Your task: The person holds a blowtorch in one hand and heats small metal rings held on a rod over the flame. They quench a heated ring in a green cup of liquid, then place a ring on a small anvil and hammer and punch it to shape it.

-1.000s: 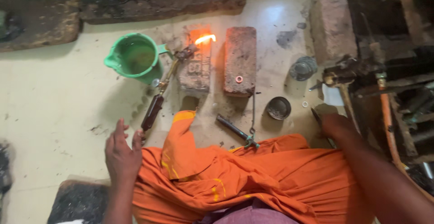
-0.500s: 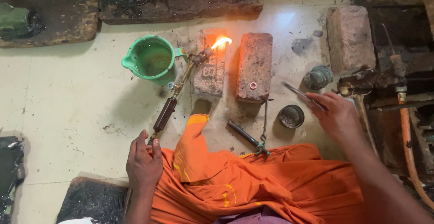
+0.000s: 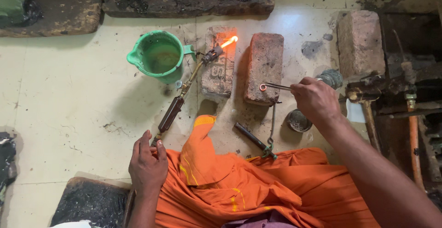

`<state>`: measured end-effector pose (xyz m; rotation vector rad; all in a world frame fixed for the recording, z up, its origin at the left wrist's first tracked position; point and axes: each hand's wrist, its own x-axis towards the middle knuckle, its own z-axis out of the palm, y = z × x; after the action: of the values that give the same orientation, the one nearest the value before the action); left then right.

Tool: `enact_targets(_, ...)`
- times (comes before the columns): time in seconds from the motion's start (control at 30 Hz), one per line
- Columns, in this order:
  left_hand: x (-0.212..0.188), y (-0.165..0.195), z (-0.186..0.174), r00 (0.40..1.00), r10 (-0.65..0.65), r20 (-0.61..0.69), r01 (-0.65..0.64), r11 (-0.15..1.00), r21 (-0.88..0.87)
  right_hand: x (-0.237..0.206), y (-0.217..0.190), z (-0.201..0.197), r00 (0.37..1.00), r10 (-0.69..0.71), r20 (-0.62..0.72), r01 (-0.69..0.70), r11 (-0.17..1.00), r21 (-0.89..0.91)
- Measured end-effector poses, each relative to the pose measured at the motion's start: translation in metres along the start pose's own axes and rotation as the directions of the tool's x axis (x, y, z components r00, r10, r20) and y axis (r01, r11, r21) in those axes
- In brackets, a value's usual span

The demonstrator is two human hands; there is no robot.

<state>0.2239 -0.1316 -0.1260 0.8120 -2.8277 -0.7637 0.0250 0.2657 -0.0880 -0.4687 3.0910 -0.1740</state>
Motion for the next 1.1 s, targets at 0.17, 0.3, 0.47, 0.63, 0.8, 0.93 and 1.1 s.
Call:
enact_targets(0.17,0.003,-0.007,-0.002,0.999,0.029,-0.039,-0.03,0.999,-0.027,0.008,-0.021,-0.008,1.0,0.004,0.022,-0.004,1.0,-0.018)
enact_targets(0.3,0.005,-0.015,-0.002,0.998,0.04,-0.052,-0.042,0.998,-0.047,0.013,-0.033,-0.015,0.996,-0.017,0.091,0.027,0.993,-0.119)
enact_targets(0.47,0.005,-0.023,-0.003,0.995,0.054,-0.084,-0.062,0.994,-0.088,0.016,-0.042,-0.012,0.993,-0.013,0.116,0.036,0.979,-0.202)
enact_targets(0.63,0.01,-0.033,-0.004,0.999,0.012,-0.033,-0.015,0.997,-0.07,0.021,-0.056,-0.017,0.993,0.05,0.108,-0.026,0.976,-0.215)
enact_targets(0.8,0.018,-0.052,0.0,0.993,0.042,-0.11,-0.051,0.995,-0.081,0.047,-0.097,-0.047,0.985,-0.136,-0.103,0.121,0.983,-0.14)
enact_targets(0.93,0.029,-0.068,0.002,0.965,0.138,-0.224,-0.149,0.988,-0.035,0.103,-0.175,-0.051,0.882,-0.39,-0.265,0.396,0.918,-0.035)
enact_targets(1.1,0.047,-0.083,-0.003,0.971,0.114,-0.211,-0.128,0.99,-0.053,0.198,-0.305,0.003,0.868,-0.497,-0.006,0.486,0.851,-0.2)
